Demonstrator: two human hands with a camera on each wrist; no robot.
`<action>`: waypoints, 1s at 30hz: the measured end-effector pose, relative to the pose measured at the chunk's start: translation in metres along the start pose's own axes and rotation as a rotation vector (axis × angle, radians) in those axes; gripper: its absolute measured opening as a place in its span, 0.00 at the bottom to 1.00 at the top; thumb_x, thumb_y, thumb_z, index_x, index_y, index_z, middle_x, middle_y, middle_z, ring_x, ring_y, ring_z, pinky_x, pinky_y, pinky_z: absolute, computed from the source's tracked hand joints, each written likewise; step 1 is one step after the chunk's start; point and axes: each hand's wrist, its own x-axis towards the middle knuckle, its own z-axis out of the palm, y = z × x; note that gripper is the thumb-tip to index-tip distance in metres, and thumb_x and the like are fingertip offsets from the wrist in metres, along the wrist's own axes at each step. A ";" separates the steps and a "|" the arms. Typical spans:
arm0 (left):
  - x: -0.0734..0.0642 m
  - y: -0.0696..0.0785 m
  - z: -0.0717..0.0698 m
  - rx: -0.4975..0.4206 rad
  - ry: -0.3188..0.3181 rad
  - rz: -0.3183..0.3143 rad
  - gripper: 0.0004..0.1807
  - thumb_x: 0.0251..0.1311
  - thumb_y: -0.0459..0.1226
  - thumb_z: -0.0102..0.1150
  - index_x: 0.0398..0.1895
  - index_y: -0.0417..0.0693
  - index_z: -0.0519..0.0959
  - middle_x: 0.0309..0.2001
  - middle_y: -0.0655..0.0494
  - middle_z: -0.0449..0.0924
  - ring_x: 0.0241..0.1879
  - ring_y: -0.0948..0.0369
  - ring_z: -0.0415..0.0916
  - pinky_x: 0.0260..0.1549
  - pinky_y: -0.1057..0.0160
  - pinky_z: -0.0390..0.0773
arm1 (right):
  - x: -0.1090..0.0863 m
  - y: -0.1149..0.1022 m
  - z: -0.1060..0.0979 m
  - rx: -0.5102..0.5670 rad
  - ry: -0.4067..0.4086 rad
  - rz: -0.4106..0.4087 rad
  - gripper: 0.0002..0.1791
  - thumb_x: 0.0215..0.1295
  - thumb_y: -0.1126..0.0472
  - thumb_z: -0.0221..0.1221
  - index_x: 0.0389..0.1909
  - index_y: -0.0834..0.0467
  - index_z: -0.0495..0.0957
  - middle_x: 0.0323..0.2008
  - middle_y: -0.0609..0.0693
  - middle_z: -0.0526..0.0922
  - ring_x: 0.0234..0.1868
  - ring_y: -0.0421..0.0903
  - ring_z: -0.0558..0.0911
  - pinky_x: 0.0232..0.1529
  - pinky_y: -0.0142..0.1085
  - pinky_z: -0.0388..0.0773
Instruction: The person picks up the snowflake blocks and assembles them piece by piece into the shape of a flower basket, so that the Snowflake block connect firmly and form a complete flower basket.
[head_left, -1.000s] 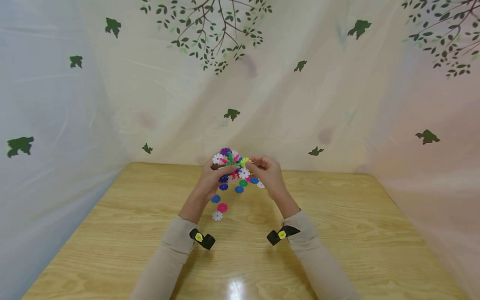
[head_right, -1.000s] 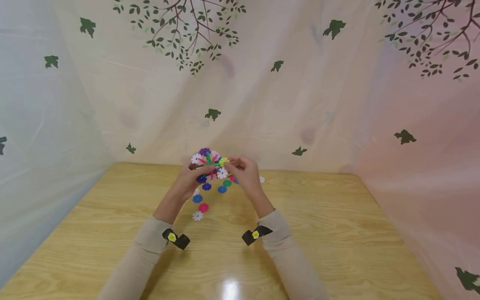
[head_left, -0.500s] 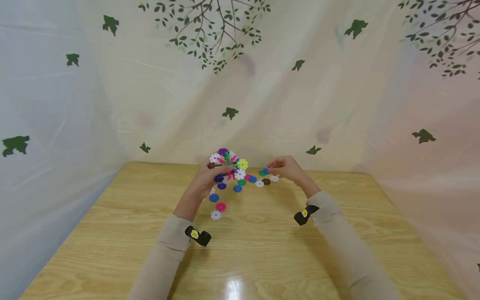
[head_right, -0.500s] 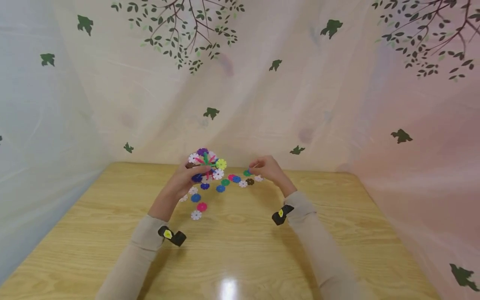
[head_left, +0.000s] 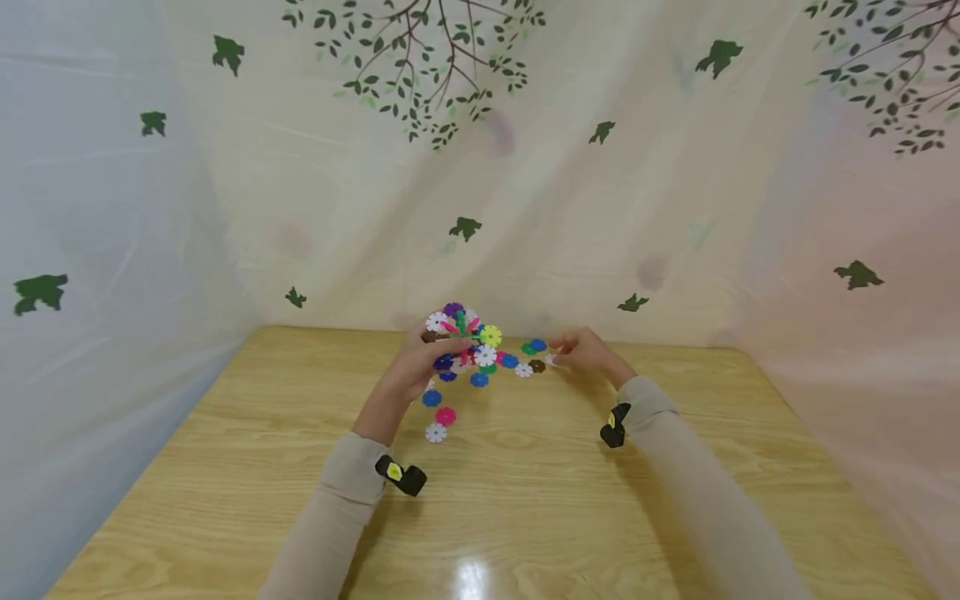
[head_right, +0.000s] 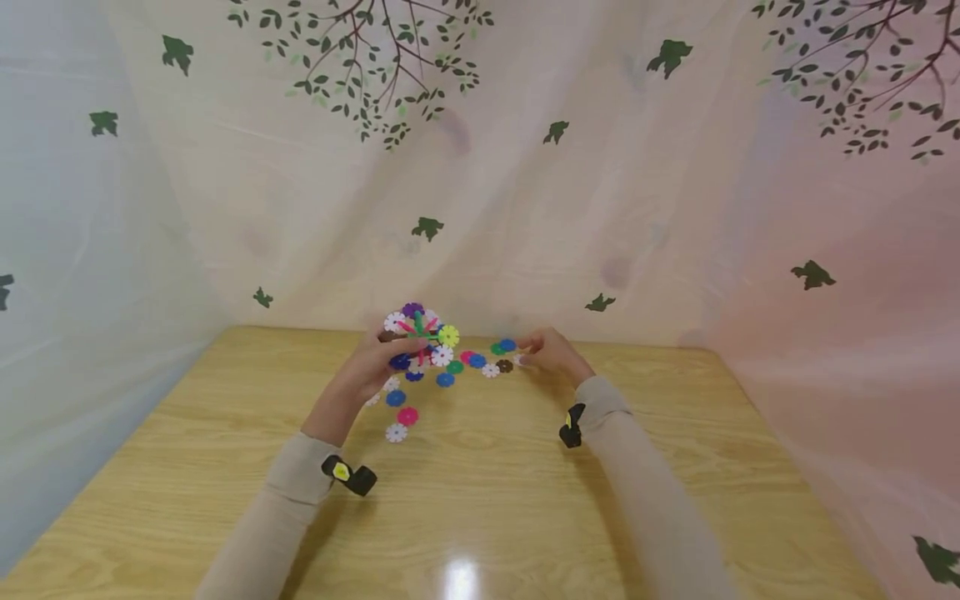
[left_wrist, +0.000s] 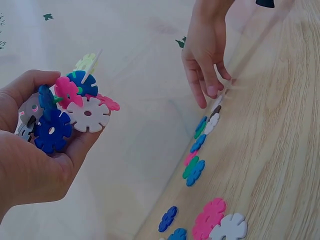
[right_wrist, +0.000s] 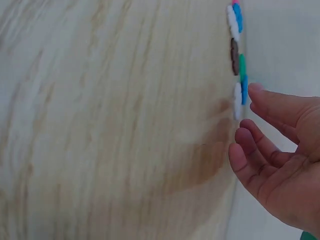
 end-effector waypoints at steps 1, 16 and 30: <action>0.000 0.000 0.001 -0.002 -0.001 -0.004 0.23 0.64 0.29 0.64 0.61 0.48 0.73 0.46 0.59 0.81 0.41 0.62 0.83 0.40 0.65 0.85 | -0.001 0.002 0.001 0.007 -0.005 0.007 0.21 0.70 0.69 0.62 0.60 0.73 0.77 0.54 0.70 0.82 0.50 0.60 0.82 0.45 0.40 0.81; 0.001 -0.003 0.002 -0.004 0.003 -0.004 0.20 0.64 0.28 0.63 0.57 0.47 0.74 0.44 0.59 0.81 0.40 0.63 0.83 0.39 0.67 0.84 | -0.002 0.015 0.010 0.056 -0.027 -0.018 0.13 0.64 0.70 0.66 0.48 0.69 0.81 0.43 0.61 0.81 0.43 0.49 0.76 0.42 0.35 0.75; 0.001 -0.009 0.005 0.028 -0.042 -0.013 0.17 0.63 0.28 0.65 0.53 0.46 0.76 0.38 0.60 0.84 0.38 0.63 0.82 0.37 0.67 0.83 | -0.016 -0.029 0.012 0.354 0.078 0.028 0.17 0.66 0.67 0.65 0.54 0.69 0.81 0.38 0.52 0.86 0.38 0.49 0.85 0.48 0.50 0.85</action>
